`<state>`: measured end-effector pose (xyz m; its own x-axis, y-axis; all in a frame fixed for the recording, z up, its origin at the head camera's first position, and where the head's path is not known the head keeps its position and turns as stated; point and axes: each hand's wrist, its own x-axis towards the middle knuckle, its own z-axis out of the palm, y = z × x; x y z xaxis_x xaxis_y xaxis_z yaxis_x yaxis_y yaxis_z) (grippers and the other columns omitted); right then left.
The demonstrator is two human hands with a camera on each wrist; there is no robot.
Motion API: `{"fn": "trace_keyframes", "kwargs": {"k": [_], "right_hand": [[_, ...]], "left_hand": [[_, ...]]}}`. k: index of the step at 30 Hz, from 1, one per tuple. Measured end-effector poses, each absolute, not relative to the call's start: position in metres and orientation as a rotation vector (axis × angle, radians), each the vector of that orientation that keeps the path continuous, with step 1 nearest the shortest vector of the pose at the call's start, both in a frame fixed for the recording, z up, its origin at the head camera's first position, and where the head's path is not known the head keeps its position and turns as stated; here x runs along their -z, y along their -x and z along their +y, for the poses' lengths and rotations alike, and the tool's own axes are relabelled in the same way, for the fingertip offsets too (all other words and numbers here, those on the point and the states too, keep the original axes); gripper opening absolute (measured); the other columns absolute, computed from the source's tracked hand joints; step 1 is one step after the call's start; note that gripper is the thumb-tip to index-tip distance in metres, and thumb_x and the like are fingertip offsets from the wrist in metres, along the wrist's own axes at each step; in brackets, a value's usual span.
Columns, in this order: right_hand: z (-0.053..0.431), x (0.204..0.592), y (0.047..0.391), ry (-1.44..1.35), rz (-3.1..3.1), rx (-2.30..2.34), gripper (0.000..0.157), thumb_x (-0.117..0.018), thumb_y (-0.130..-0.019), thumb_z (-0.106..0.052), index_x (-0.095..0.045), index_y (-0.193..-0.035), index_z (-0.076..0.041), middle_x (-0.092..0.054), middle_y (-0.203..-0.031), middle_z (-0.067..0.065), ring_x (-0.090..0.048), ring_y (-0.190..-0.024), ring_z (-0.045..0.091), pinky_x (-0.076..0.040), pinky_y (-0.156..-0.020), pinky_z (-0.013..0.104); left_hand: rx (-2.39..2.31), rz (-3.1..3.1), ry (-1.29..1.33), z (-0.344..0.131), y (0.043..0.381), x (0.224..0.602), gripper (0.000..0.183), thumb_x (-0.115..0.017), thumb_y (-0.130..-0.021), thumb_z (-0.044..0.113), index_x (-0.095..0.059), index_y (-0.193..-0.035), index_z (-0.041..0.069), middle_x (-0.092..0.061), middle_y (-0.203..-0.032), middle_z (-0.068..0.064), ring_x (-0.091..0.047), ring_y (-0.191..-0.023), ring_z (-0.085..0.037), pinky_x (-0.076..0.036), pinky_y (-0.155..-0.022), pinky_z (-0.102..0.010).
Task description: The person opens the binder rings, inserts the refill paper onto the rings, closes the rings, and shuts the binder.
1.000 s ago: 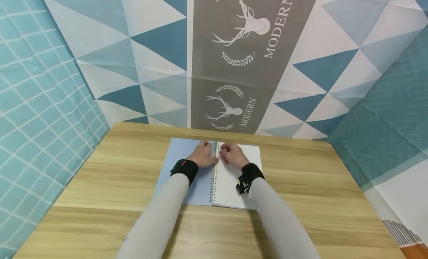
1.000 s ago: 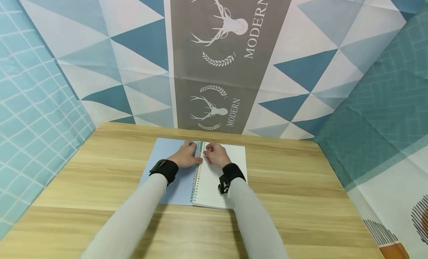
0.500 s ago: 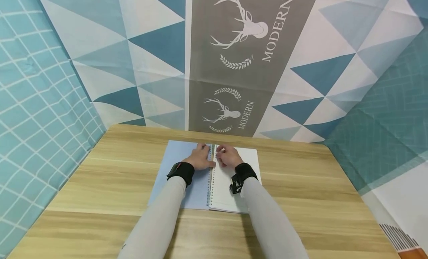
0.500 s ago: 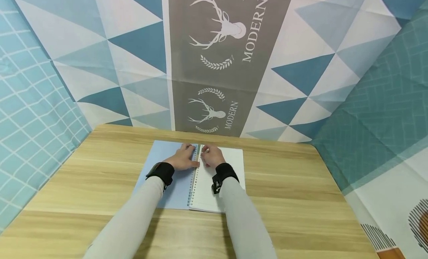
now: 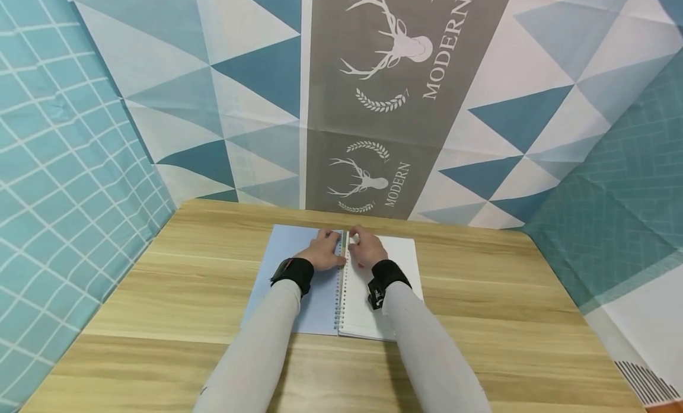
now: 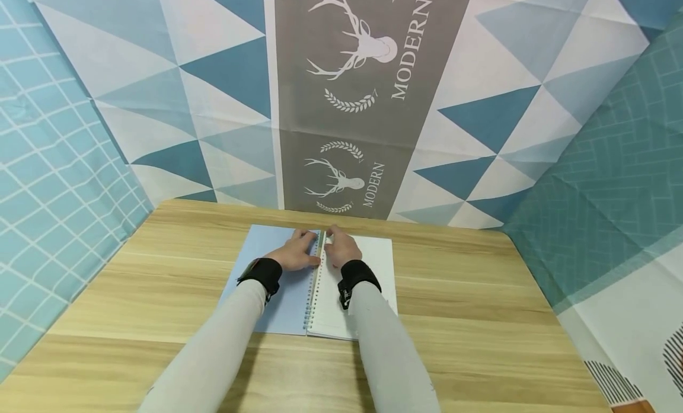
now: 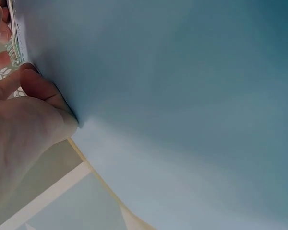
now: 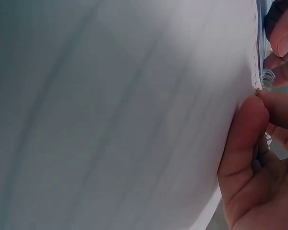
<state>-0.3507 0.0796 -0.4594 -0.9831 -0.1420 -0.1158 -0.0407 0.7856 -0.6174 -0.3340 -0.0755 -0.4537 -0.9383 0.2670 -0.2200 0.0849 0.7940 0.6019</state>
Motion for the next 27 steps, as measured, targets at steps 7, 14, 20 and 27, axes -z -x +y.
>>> {"fn": "trace_keyframes", "kwargs": {"k": [7, 14, 20, 27], "right_hand": [[0.0802, 0.4590, 0.3520, 0.098, 2.799, 0.977, 0.043, -0.058, -0.100, -0.019, -0.050, -0.143, -0.018, -0.069, -0.089, 0.012, -0.057, -0.047, 0.014, -0.042, -0.046, 0.024], [0.0838, 0.4539, 0.3509, 0.059, 2.713, 1.108, 0.042, -0.060, -0.100, -0.018, -0.056, -0.143, -0.021, -0.069, -0.105, 0.016, -0.062, -0.057, 0.014, -0.051, -0.054, 0.025], [0.0844, 0.4518, 0.3473, 0.071, 2.707, 1.148, 0.045, -0.062, -0.099, -0.016, -0.056, -0.144, -0.018, -0.068, -0.104, 0.017, -0.062, -0.059, 0.015, -0.053, -0.055, 0.026], [0.0832, 0.4552, 0.3459, 0.057, 2.692, 1.149, 0.047, -0.063, -0.099, -0.017, -0.054, -0.146, -0.019, -0.069, -0.103, 0.015, -0.059, -0.058, 0.013, -0.050, -0.055, 0.024]], "left_hand": [[-0.897, 2.685, -0.276, -0.0761, 0.3325, 0.4518, 0.069, -0.066, -0.097, 0.029, -0.036, -0.157, 0.013, -0.018, -0.167, -0.017, -0.032, -0.148, -0.043, -0.035, -0.119, -0.055], [-0.927, 2.664, -0.299, -0.0781, 0.3308, 0.4471, 0.066, -0.064, -0.099, 0.027, -0.036, -0.156, 0.012, -0.019, -0.166, -0.017, -0.031, -0.149, -0.045, -0.033, -0.119, -0.056], [-0.952, 2.661, -0.286, -0.0773, 0.3349, 0.4512, 0.064, -0.064, -0.098, 0.026, -0.038, -0.155, 0.013, -0.020, -0.165, -0.016, -0.035, -0.149, -0.041, -0.034, -0.120, -0.054], [-0.937, 2.628, -0.203, -0.0714, 0.3346, 0.4484, 0.073, -0.063, -0.098, 0.029, -0.028, -0.161, 0.014, -0.016, -0.165, -0.016, -0.036, -0.147, -0.040, -0.035, -0.119, -0.052]]}}
